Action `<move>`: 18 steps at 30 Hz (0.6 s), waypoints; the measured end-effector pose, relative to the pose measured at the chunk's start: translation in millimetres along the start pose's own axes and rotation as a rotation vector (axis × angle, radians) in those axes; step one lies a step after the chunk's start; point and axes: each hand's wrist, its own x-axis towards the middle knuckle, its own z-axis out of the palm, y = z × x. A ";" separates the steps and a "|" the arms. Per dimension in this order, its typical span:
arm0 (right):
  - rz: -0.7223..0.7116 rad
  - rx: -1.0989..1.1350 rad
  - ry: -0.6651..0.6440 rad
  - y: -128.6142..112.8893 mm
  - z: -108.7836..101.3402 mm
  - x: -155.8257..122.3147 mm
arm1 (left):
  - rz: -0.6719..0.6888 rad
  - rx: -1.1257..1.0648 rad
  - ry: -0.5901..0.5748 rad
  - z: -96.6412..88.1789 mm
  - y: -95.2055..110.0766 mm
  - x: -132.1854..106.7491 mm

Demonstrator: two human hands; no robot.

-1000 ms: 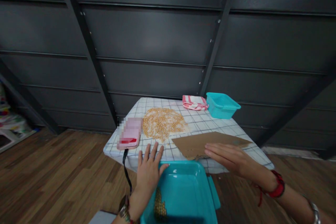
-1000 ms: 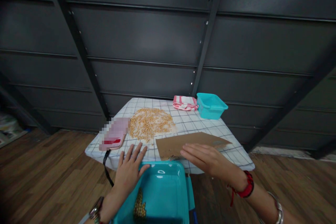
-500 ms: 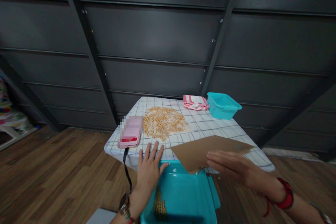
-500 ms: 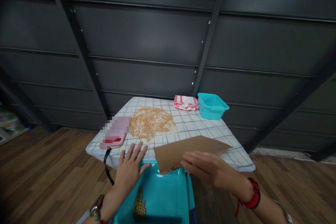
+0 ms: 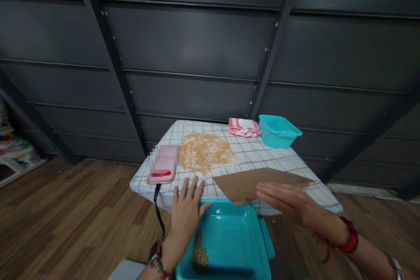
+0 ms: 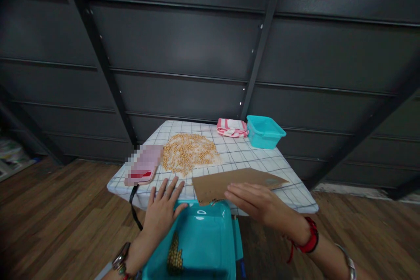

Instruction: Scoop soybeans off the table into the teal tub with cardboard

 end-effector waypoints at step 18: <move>0.036 -0.141 -0.032 -6.8 -39.0 -13.3 | -0.008 -0.029 0.003 1.9 -1.2 -1.1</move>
